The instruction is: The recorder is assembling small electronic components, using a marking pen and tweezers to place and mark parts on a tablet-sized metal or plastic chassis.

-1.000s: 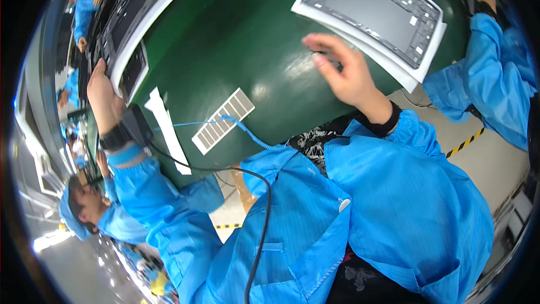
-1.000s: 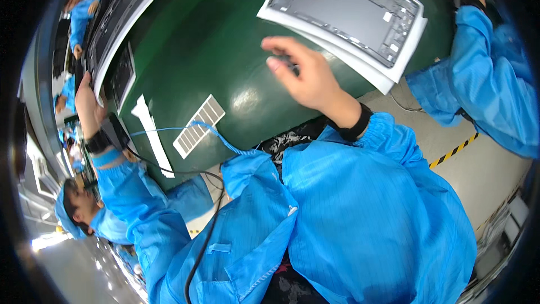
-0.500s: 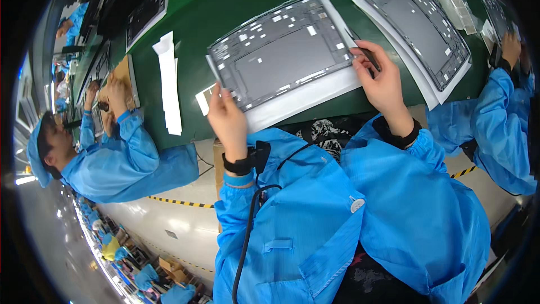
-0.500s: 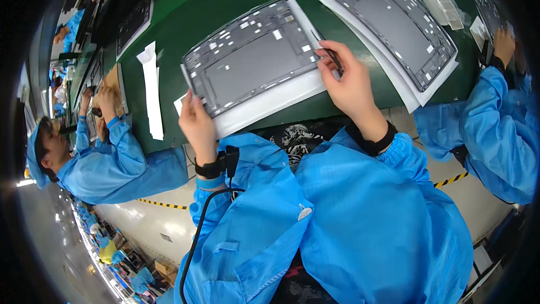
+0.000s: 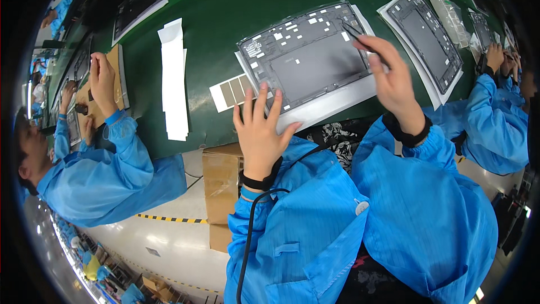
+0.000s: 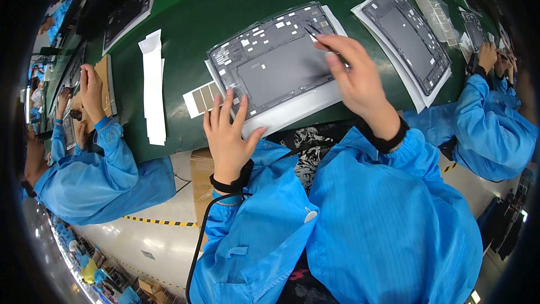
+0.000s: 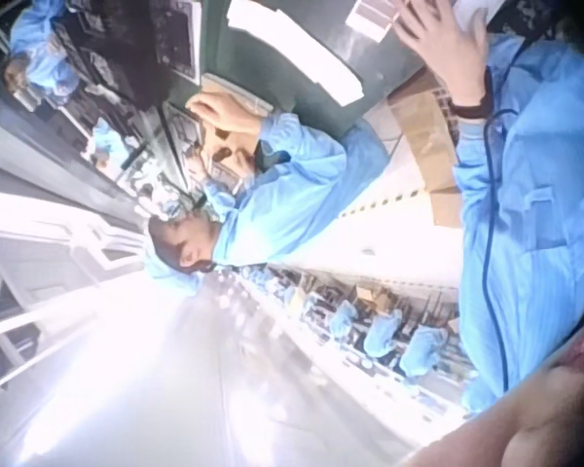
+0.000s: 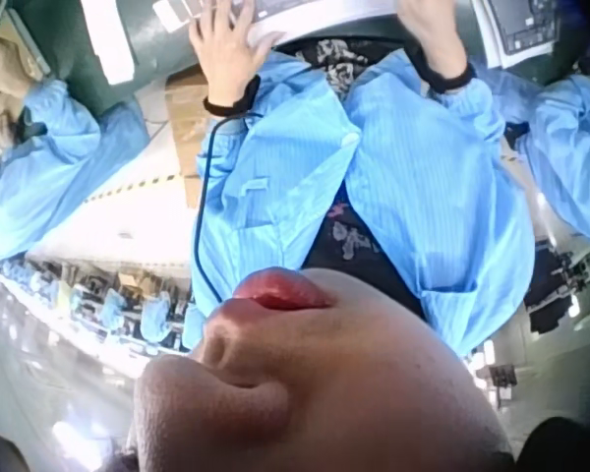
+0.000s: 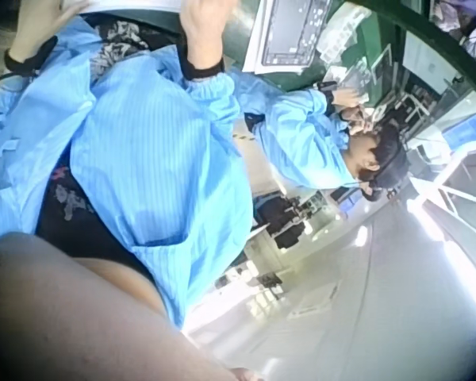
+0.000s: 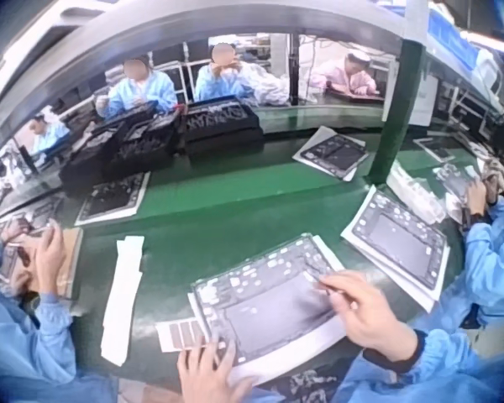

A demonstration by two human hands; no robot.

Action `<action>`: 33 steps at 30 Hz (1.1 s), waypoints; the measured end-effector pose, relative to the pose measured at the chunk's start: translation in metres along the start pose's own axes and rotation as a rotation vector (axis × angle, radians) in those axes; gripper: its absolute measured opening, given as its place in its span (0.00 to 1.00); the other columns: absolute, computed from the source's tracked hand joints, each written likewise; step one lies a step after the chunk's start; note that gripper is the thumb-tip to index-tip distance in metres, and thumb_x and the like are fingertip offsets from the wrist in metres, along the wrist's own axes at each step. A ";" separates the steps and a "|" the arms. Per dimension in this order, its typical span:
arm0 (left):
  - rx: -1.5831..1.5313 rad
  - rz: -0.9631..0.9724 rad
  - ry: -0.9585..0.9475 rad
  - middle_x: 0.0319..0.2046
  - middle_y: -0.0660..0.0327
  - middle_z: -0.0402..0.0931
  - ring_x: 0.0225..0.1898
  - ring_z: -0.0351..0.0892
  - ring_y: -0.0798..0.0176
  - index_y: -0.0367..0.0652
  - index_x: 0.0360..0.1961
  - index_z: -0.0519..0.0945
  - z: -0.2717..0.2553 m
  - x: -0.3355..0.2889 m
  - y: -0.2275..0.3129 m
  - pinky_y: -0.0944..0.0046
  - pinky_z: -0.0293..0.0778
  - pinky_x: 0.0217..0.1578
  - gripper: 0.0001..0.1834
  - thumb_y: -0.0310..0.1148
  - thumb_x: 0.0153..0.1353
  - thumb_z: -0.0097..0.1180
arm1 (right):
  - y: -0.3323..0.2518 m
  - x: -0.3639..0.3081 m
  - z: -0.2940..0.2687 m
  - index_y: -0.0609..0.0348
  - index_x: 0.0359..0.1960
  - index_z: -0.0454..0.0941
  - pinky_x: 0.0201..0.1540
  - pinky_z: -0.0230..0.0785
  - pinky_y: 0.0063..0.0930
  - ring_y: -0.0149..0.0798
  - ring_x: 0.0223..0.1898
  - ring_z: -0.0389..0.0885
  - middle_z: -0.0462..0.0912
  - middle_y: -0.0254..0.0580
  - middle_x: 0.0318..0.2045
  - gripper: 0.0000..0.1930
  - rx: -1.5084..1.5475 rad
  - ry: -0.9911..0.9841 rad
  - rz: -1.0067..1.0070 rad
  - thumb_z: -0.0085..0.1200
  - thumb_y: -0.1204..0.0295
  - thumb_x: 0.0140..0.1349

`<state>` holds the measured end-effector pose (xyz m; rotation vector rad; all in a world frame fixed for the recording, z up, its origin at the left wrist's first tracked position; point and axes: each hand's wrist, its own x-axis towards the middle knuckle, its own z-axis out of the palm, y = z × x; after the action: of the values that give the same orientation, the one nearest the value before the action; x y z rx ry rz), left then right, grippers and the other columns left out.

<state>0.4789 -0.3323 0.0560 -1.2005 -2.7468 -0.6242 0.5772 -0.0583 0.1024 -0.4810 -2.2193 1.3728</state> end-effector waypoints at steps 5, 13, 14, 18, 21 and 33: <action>-0.020 0.079 0.087 0.63 0.61 0.71 0.67 0.64 0.49 0.51 0.57 0.79 0.017 -0.006 -0.011 0.41 0.57 0.64 0.35 0.53 0.47 0.71 | 0.035 -0.014 0.016 0.52 0.61 0.72 0.69 0.50 0.50 0.52 0.66 0.65 0.76 0.41 0.58 0.19 -0.620 -0.142 -0.183 0.49 0.68 0.69; -0.293 -0.116 0.085 0.65 0.49 0.67 0.67 0.63 0.42 0.42 0.65 0.69 0.000 0.001 -0.006 0.46 0.62 0.63 0.50 0.52 0.42 0.75 | 0.040 -0.029 0.006 0.55 0.59 0.74 0.60 0.68 0.38 0.52 0.59 0.74 0.78 0.48 0.55 0.24 -0.579 -0.079 -0.223 0.58 0.79 0.58; -0.296 -0.111 0.081 0.65 0.49 0.67 0.67 0.63 0.42 0.42 0.65 0.69 0.001 0.002 -0.008 0.46 0.62 0.63 0.50 0.52 0.42 0.75 | 0.039 -0.027 0.008 0.55 0.59 0.74 0.60 0.68 0.38 0.52 0.59 0.74 0.78 0.48 0.55 0.24 -0.583 -0.074 -0.217 0.58 0.79 0.58; -0.173 -0.029 -0.038 0.69 0.44 0.58 0.69 0.58 0.37 0.33 0.70 0.59 -0.003 0.005 -0.016 0.46 0.58 0.66 0.61 0.55 0.40 0.75 | 0.038 -0.022 0.005 0.54 0.60 0.73 0.63 0.65 0.42 0.53 0.63 0.70 0.76 0.49 0.58 0.25 -0.618 -0.042 -0.182 0.53 0.82 0.59; -0.078 -0.061 -0.092 0.71 0.45 0.54 0.71 0.54 0.38 0.32 0.70 0.57 -0.011 0.009 -0.012 0.43 0.55 0.67 0.63 0.59 0.40 0.72 | 0.039 -0.018 -0.006 0.53 0.60 0.72 0.64 0.64 0.43 0.51 0.65 0.69 0.76 0.47 0.58 0.25 -0.605 -0.156 -0.190 0.51 0.83 0.59; 0.132 -0.104 -0.064 0.70 0.45 0.57 0.70 0.57 0.43 0.34 0.70 0.59 0.000 -0.007 -0.001 0.43 0.55 0.64 0.57 0.65 0.50 0.63 | 0.007 -0.029 0.003 0.66 0.50 0.79 0.41 0.72 0.22 0.28 0.36 0.81 0.82 0.40 0.36 0.12 0.136 0.148 -0.036 0.53 0.72 0.70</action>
<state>0.4829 -0.3380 0.0535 -1.0737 -2.8674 -0.4114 0.6000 -0.0726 0.0883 -0.4753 -1.9922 1.4110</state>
